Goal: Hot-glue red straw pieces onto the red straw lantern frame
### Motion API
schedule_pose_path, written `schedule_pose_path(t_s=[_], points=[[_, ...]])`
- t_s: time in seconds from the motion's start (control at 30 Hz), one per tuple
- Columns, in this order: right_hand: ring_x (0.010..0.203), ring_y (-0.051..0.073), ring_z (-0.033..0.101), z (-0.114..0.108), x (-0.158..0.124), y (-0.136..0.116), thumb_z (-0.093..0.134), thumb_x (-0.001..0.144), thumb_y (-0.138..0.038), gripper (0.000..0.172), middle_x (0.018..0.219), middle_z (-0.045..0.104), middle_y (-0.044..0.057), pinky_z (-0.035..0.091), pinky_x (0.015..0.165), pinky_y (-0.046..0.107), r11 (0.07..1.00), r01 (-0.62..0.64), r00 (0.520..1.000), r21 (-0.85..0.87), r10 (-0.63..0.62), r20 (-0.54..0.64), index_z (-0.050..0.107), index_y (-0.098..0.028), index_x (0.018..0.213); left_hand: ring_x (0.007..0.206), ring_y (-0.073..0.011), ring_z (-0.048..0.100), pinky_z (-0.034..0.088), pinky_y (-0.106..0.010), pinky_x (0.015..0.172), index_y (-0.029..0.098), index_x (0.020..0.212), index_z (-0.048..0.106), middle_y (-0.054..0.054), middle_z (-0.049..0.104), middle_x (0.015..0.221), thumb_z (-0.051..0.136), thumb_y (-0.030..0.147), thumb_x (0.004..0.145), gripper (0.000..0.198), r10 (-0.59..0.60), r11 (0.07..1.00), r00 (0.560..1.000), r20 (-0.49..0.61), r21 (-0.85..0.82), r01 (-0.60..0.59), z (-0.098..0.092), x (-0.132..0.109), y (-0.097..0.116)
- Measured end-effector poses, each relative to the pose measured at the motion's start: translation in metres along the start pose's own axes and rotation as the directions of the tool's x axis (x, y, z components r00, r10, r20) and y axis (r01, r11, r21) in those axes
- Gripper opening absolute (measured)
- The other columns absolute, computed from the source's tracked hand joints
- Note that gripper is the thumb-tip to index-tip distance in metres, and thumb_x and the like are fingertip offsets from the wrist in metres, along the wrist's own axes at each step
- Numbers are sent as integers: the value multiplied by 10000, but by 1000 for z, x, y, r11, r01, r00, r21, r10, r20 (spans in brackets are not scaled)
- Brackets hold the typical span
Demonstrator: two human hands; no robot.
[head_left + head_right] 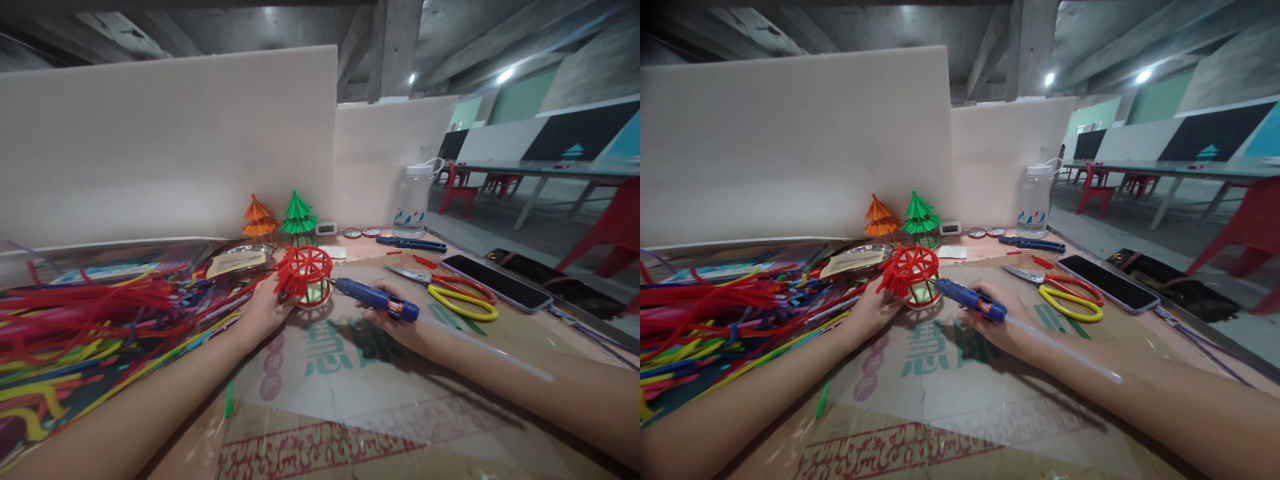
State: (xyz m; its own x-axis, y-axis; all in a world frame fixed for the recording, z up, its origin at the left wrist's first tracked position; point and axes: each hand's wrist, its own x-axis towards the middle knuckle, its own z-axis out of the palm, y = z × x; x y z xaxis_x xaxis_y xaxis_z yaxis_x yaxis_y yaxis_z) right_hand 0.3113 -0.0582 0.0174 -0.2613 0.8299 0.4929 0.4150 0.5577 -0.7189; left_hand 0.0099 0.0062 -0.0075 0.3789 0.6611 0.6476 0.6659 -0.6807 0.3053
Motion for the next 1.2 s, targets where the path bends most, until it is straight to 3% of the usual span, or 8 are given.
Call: schedule_pose_path(t_s=[0.43,1.2], points=[[697,211,611,-1,3,-9,743,739,-415,335,791,649,14,484,653,355,996,-70,997,-50,69,-31,638,-238,1003,1063,-279,691,500,-484,1092,209,1204,673,-114,720,1167,588,335,951,295,35,999,999,0,28,-35,-2,-1,1],[685,198,597,-1,2,-13,711,741,-438,281,769,646,3,459,641,336,994,-92,996,-62,92,-3,615,-242,917,970,-252,688,515,-454,1060,202,1188,657,-104,711,1101,583,334,948,283,30,999,1000,3,30,-30,-2,-1,2]])
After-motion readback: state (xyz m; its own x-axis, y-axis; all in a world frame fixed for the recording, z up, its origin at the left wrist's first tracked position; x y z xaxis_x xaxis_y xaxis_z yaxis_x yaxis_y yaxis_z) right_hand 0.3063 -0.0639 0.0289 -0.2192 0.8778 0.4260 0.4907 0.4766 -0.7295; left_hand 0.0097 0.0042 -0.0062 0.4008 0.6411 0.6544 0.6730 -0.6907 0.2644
